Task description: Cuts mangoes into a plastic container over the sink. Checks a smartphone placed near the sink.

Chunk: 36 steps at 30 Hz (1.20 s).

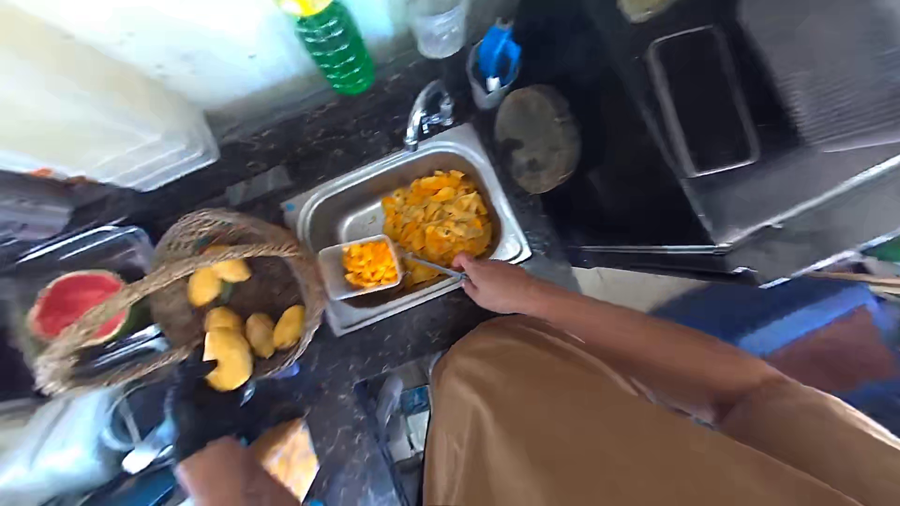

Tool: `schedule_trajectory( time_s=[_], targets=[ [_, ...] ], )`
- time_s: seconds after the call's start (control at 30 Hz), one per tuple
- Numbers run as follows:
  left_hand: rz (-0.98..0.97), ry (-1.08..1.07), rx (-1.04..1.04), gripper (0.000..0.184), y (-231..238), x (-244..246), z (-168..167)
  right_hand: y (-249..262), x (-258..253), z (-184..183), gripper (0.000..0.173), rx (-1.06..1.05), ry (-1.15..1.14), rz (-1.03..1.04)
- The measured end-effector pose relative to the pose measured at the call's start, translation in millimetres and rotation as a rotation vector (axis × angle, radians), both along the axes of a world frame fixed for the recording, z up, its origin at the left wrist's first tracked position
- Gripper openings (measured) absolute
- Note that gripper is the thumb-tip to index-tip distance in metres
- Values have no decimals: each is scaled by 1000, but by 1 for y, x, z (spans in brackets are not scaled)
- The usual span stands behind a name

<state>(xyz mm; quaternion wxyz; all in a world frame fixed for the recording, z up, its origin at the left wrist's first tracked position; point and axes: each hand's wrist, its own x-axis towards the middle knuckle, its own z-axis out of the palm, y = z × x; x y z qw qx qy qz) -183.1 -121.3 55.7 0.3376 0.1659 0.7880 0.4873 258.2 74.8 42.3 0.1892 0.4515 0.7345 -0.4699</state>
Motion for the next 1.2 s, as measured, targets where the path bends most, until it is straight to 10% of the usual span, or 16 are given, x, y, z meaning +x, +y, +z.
schedule_trajectory(
  time_s=[0.17,0.27,0.43,0.83,1.2],
  targets=[
    [231,-412,592,38,-7,88,-7,12,-88,23,39,140,-22,140],
    [195,-633,633,59,3,127,-17,19,-151,25,29,139,-116,184],
    [328,-807,577,40,19,177,-38,16,-209,-2,24,76,-193,365],
    [389,-1026,311,35,68,258,-75,-10,-28,-10,45,165,359,82],
    [207,-919,167,16,139,280,-37,-20,6,-14,46,420,443,118]
  ],
)
